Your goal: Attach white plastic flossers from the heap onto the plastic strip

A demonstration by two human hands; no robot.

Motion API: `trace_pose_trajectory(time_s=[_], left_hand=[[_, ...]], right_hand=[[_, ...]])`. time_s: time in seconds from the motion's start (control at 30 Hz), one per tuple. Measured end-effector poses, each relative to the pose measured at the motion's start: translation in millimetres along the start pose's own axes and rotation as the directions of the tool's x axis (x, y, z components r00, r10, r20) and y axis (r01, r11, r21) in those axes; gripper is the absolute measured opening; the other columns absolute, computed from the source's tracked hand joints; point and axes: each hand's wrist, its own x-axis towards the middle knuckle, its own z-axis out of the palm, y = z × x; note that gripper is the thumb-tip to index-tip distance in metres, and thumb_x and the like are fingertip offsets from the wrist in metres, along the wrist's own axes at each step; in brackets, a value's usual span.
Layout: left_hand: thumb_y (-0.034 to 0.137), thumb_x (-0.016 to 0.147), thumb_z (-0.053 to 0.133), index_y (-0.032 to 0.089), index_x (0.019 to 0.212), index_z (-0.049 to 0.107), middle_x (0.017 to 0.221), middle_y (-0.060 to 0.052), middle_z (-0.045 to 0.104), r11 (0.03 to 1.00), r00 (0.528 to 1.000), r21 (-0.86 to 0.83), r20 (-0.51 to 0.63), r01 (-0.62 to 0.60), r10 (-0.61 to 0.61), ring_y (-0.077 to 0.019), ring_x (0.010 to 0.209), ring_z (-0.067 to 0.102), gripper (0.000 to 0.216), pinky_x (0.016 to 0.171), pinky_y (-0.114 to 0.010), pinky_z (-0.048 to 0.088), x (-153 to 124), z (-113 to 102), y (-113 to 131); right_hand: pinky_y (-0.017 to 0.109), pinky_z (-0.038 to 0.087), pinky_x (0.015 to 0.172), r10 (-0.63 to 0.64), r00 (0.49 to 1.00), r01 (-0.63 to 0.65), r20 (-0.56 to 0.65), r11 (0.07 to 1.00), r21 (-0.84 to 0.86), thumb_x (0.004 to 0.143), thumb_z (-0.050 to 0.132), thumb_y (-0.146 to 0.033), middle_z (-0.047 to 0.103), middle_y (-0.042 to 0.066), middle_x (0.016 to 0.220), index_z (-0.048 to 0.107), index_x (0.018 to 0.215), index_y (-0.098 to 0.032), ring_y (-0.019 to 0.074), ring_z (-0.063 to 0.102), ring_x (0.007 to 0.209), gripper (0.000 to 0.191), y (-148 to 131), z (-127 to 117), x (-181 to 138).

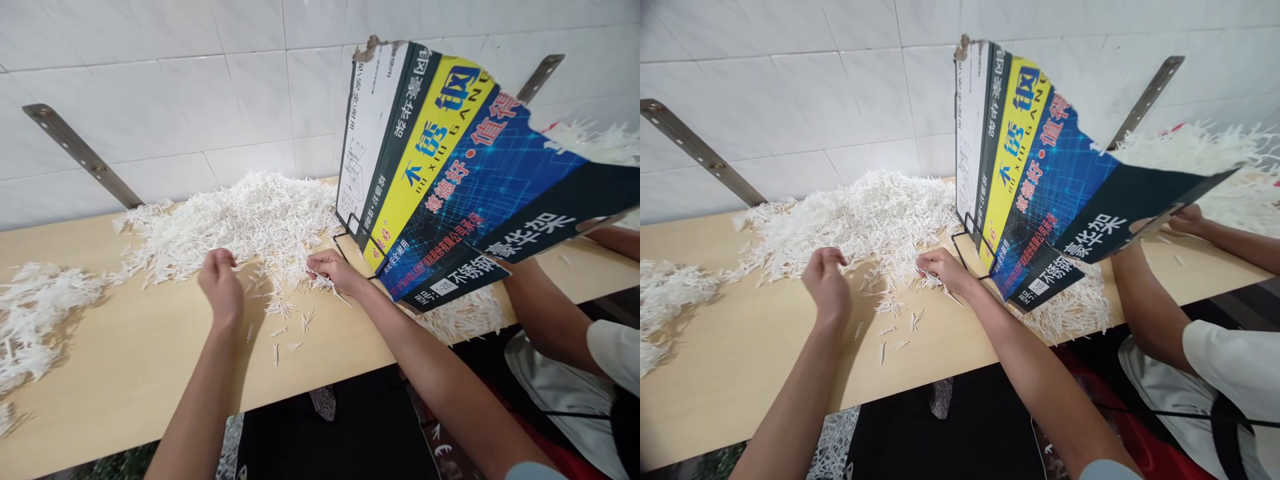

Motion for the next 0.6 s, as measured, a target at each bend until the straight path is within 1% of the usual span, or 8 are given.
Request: trace_pose_trajectory(time_s=[0.07, 0.1, 0.17, 0.23, 0.33, 0.4, 0.5, 0.6], left_hand=[[0.028, 0.097, 0.059, 0.024, 0.099, 0.063, 0.101, -0.004, 0.067, 0.995, 0.996, -0.094, -0.090, -0.025, 0.016, -0.0179, 0.091, 0.064, 0.006, 0.083, -0.030, 0.047, 4.2, -5.5, -1.2], [0.027, 0.094, 0.065, 0.025, 0.110, 0.062, 0.116, -0.005, 0.066, 0.989, 0.997, -0.136, -0.063, -0.057, 0.049, -0.0197, 0.105, 0.065, 0.016, 0.090, -0.032, 0.048, 4.3, -6.2, 0.6], [0.030, 0.090, 0.071, 0.029, 0.125, 0.059, 0.138, -0.008, 0.060, 0.973, 0.989, -0.214, 0.095, -0.089, 0.111, -0.0247, 0.130, 0.058, 0.037, 0.102, -0.036, 0.046, -0.1, -2.8, 8.0], [0.037, 0.093, 0.069, 0.030, 0.133, 0.056, 0.144, -0.010, 0.058, 0.966, 0.934, -0.259, 0.338, -0.025, 0.115, -0.0273, 0.136, 0.054, 0.043, 0.105, -0.039, 0.047, -8.5, 5.9, 16.2], [0.046, 0.094, 0.067, 0.025, 0.129, 0.060, 0.122, -0.011, 0.068, 0.979, 0.771, -0.183, 0.635, 0.093, 0.045, -0.0249, 0.110, 0.066, 0.041, 0.091, -0.035, 0.051, -19.7, 19.8, 21.2], [0.049, 0.094, 0.066, 0.021, 0.111, 0.068, 0.097, -0.006, 0.069, 0.991, 0.694, -0.082, 0.719, 0.106, -0.015, -0.0200, 0.087, 0.064, 0.033, 0.077, -0.030, 0.049, -22.8, 24.3, 19.4], [0.052, 0.095, 0.063, 0.017, 0.087, 0.068, 0.075, -0.001, 0.059, 0.989, 0.645, 0.018, 0.756, 0.150, -0.112, -0.0146, 0.068, 0.051, 0.036, 0.063, -0.027, 0.039, -21.1, 22.6, 16.2], [0.053, 0.093, 0.064, 0.017, 0.080, 0.066, 0.066, 0.002, 0.049, 0.979, 0.592, 0.055, 0.789, 0.198, -0.164, -0.0116, 0.061, 0.041, 0.039, 0.057, -0.026, 0.031, -15.0, 16.8, 17.8]], right_hand=[[0.028, 0.014, 0.049, -0.005, 1.000, 0.005, -0.010, 1.000, 0.014, 0.086, 0.064, -0.052, 0.026, -0.008, 0.048, 0.059, 0.062, -0.016, 0.0086, 0.021, 0.048, 0.043, -0.3, 0.3, -0.3], [0.028, 0.014, 0.049, 0.000, 1.000, 0.000, -0.005, 1.000, 0.012, 0.086, 0.064, -0.051, 0.028, -0.008, 0.049, 0.060, 0.063, -0.016, 0.0086, 0.022, 0.047, 0.042, -1.0, 0.7, -0.5], [0.028, 0.013, 0.048, 0.022, 1.000, -0.022, 0.004, 1.000, 0.006, 0.086, 0.065, -0.052, 0.029, -0.008, 0.049, 0.062, 0.065, -0.016, 0.0084, 0.022, 0.047, 0.042, -2.4, 1.4, -1.2], [0.027, 0.014, 0.047, 0.029, 1.000, -0.029, 0.010, 1.000, 0.005, 0.086, 0.065, -0.055, 0.029, -0.008, 0.049, 0.064, 0.067, -0.016, 0.0085, 0.022, 0.046, 0.044, -3.1, 1.7, -2.0], [0.026, 0.017, 0.046, 0.001, 0.999, -0.002, 0.043, 1.000, 0.007, 0.087, 0.065, -0.060, 0.033, -0.007, 0.050, 0.065, 0.070, -0.015, 0.0087, 0.026, 0.047, 0.048, -2.4, 1.4, -2.9], [0.026, 0.018, 0.047, -0.013, 0.999, 0.013, 0.051, 1.000, 0.005, 0.087, 0.065, -0.060, 0.036, -0.007, 0.051, 0.065, 0.070, -0.015, 0.0086, 0.028, 0.047, 0.048, -1.7, 1.3, -3.0], [0.027, 0.017, 0.048, -0.022, 1.000, 0.023, 0.022, 1.000, -0.013, 0.088, 0.065, -0.057, 0.033, -0.008, 0.050, 0.067, 0.071, -0.014, 0.0087, 0.027, 0.047, 0.046, -0.6, 1.5, -2.5], [0.027, 0.016, 0.050, -0.034, 0.999, 0.034, -0.011, 0.999, -0.012, 0.087, 0.065, -0.053, 0.030, -0.008, 0.050, 0.069, 0.070, -0.014, 0.0089, 0.025, 0.049, 0.043, 1.8, 1.9, -1.2]])
